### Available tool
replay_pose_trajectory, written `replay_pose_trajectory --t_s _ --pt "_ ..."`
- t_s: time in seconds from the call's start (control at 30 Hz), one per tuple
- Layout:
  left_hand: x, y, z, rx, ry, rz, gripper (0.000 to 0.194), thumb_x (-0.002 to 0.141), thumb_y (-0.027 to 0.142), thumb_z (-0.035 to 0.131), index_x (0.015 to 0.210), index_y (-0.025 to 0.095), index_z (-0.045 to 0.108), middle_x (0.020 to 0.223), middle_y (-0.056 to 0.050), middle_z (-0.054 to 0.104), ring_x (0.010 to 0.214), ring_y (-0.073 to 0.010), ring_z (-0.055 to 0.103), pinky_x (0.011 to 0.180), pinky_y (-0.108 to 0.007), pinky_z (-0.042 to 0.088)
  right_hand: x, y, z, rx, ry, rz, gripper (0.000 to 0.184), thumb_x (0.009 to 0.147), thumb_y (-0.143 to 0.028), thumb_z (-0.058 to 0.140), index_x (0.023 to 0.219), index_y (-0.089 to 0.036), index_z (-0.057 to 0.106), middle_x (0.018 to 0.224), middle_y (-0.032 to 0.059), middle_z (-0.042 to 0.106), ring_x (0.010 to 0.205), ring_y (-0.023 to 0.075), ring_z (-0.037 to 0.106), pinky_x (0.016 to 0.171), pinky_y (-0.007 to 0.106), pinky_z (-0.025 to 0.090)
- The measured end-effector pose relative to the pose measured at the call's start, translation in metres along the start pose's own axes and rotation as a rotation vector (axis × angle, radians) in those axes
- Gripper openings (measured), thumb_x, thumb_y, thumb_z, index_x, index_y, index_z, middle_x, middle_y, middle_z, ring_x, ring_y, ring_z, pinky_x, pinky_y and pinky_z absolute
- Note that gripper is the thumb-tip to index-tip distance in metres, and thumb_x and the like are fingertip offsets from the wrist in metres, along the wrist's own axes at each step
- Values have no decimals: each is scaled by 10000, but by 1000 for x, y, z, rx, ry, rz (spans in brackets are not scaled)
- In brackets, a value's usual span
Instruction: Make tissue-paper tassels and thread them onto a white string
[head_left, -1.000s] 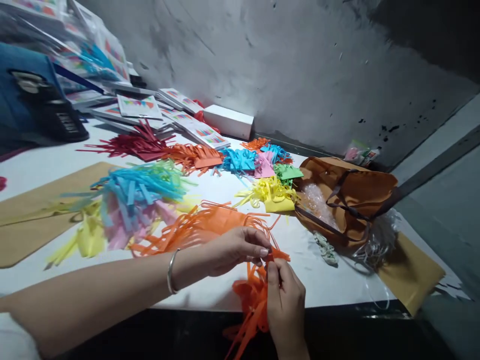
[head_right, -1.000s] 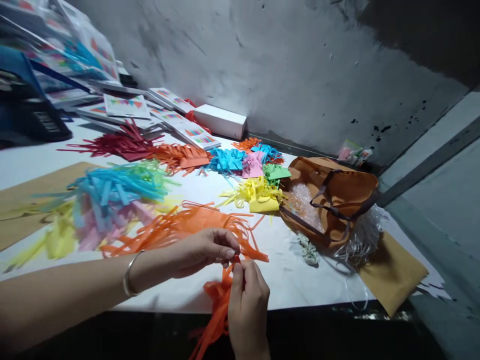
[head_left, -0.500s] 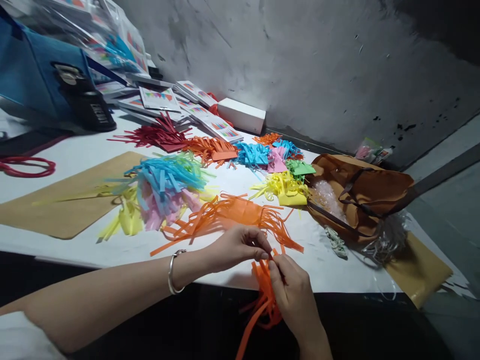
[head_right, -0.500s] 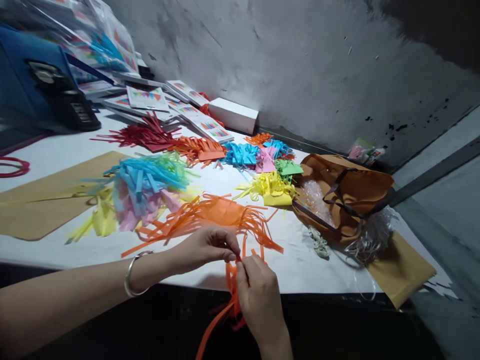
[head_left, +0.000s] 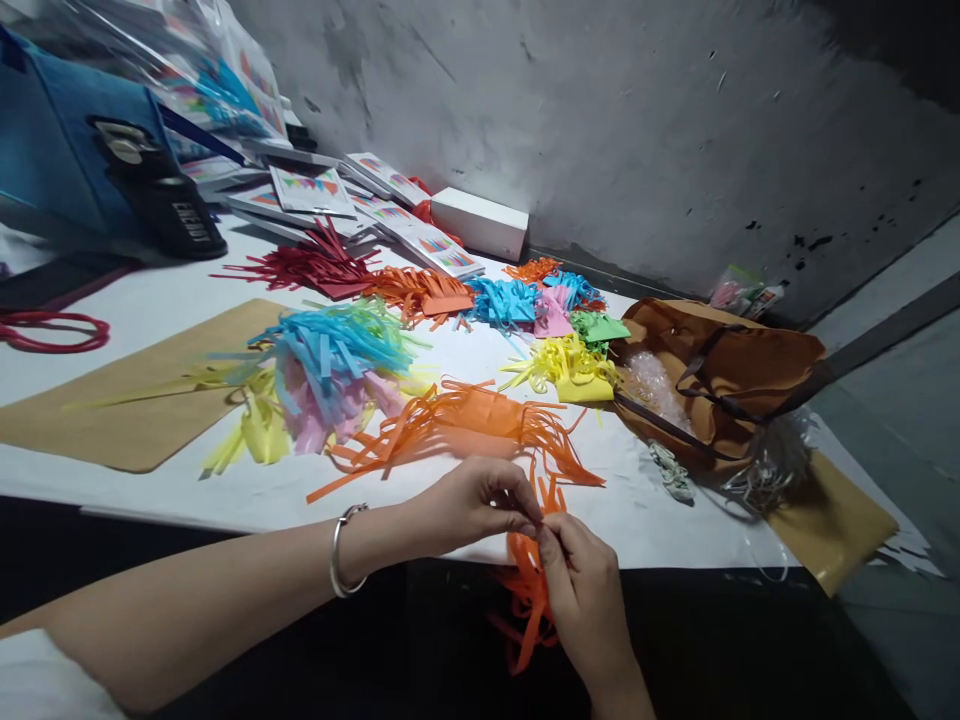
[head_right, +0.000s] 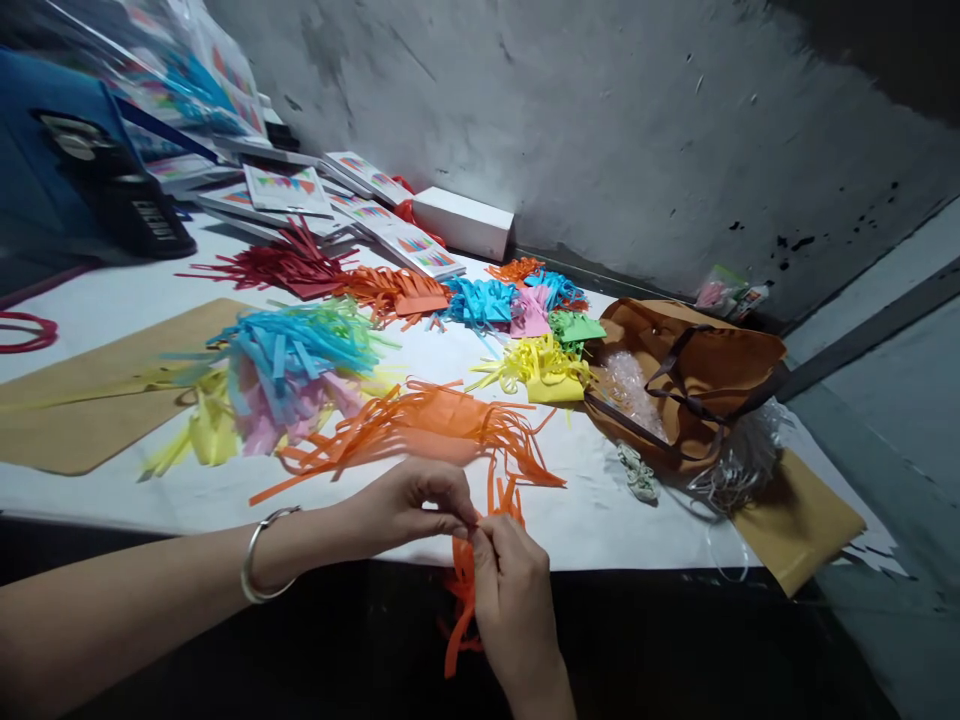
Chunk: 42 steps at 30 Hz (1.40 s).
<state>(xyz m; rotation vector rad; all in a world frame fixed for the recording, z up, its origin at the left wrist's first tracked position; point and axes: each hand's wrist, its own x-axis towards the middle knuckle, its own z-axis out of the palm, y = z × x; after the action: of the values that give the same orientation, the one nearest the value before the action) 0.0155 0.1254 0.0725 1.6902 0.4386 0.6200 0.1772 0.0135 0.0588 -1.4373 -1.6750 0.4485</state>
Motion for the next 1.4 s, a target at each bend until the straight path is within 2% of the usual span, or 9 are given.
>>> replay_pose_trajectory --t_s 0.13,0.4,0.7,0.87,0.97,1.1,1.2,1.3,1.4 --pt "-2 2 -3 47 13 -1 290 815 438 748 851 150 741 799 -66 745 724 -155 667 676 -232 517 -4 -2 -1 93 -58 62 234 1005 -276 439 880 -212 627 794 -6 639 712 127 610 646 206 465" --pt "-7 6 4 109 -4 28 289 850 427 707 842 140 733 783 -77 739 684 -149 666 658 -224 520 -8 0 5 12 11 -4 253 1007 -235 411 836 -202 595 725 -14 572 645 117 551 608 217 414" --pt "-10 8 -1 78 -30 -133 253 876 381 658 873 135 719 745 -54 717 666 -149 646 628 -216 510 -10 1 12 59 20 27 270 1015 -243 416 839 -209 617 753 -14 612 678 116 590 643 210 453" --pt "-16 14 0 419 -5 39 154 916 239 569 841 154 672 727 -37 680 611 -120 575 580 -196 431 -9 2 14 2 47 -53 157 989 -256 512 1070 -204 637 931 32 694 839 154 661 739 241 508" --pt "-20 13 4 541 10 119 133 916 175 528 840 173 637 741 -31 663 623 -125 560 587 -206 413 -6 -1 20 -119 100 -145 176 994 -208 477 935 -195 642 801 24 665 729 152 620 669 252 481" --pt "-22 6 7 604 129 163 175 937 158 456 826 191 587 761 -37 640 677 -145 573 618 -229 433 -7 -2 23 -164 146 -163 216 992 -208 469 848 -199 629 748 24 634 733 166 580 699 289 478" --pt "-22 7 -1 464 222 143 108 920 167 500 875 191 595 758 -21 630 617 -123 573 571 -221 458 -12 11 13 -73 175 -62 179 994 -284 504 1052 -210 655 999 67 692 941 194 633 797 320 516" --pt "-18 22 -26 238 436 166 53 875 177 596 923 190 614 753 -6 642 582 -114 590 524 -220 492 -20 33 -2 -81 389 117 279 991 -356 515 1188 -196 631 1165 112 674 1057 216 642 765 309 540" --pt "-11 46 -63 59 725 335 73 823 154 675 874 170 626 705 7 653 562 -116 597 492 -224 499 -27 54 -10 -204 468 160 245 992 -346 511 1058 -179 677 1047 103 700 976 213 662 789 331 541"
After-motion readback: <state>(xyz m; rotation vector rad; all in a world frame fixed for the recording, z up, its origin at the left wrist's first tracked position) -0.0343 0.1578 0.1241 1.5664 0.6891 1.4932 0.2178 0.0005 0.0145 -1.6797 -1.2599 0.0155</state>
